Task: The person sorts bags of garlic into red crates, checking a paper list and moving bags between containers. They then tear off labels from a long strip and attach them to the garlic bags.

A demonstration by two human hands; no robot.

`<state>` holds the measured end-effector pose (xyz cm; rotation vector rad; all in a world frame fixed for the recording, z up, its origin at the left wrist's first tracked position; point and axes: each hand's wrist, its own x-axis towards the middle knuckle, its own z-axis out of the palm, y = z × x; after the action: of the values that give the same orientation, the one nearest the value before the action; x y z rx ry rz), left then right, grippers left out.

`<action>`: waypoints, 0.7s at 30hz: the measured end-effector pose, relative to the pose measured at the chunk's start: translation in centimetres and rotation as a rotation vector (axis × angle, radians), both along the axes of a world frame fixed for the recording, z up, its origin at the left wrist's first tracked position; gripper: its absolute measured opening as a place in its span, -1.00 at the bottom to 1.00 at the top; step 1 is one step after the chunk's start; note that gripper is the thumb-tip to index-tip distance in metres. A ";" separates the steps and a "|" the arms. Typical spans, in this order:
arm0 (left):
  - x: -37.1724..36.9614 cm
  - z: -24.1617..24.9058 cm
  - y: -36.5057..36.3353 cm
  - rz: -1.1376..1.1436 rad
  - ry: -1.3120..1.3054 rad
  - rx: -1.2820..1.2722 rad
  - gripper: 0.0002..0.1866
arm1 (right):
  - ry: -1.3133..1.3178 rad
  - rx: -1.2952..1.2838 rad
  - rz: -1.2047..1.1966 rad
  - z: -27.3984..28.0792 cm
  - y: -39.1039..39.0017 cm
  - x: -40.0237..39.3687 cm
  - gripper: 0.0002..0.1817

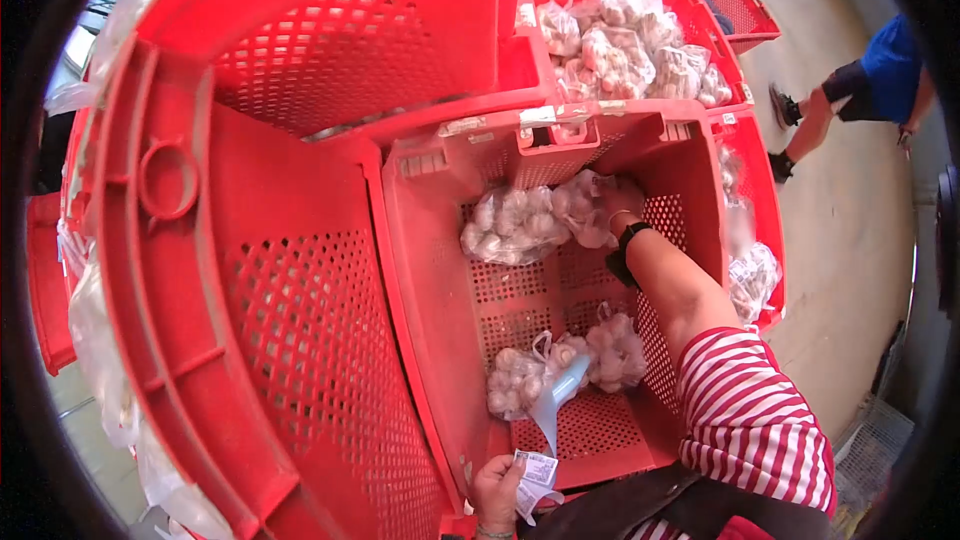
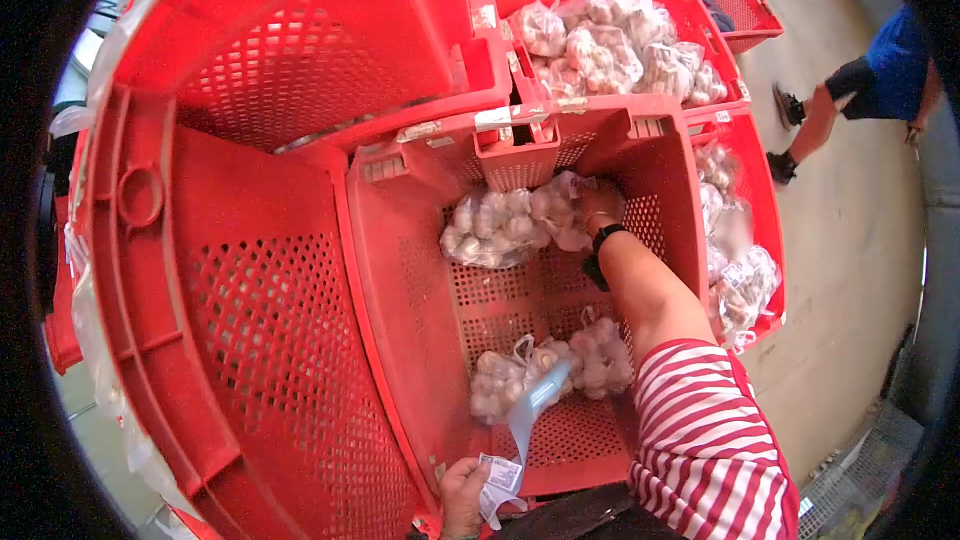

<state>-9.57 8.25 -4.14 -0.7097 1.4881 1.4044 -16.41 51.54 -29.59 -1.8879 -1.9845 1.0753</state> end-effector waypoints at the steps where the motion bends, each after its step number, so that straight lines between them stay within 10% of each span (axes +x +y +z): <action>1: 0.0 -0.2 0.3 -0.038 0.006 -0.009 -0.89 | 0.002 -0.007 0.018 -0.5 0.0 0.3 -0.55; 15: -0.4 -0.7 2.2 -0.174 -0.011 0.015 -0.89 | -0.314 -0.079 0.318 4.4 -0.7 -0.1 -0.34; 18: 0.1 -1.6 1.5 -0.148 0.037 0.007 -0.84 | -0.078 0.172 0.348 1.6 -3.6 1.5 -0.31; 21: 0.1 -1.3 1.2 -0.138 0.070 0.037 -0.80 | -0.424 0.594 0.689 0.4 -5.7 2.0 -0.37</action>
<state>-9.46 9.49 -5.44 -0.5293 1.5320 1.3592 -14.38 45.81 -29.19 -1.1955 -2.8761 0.0960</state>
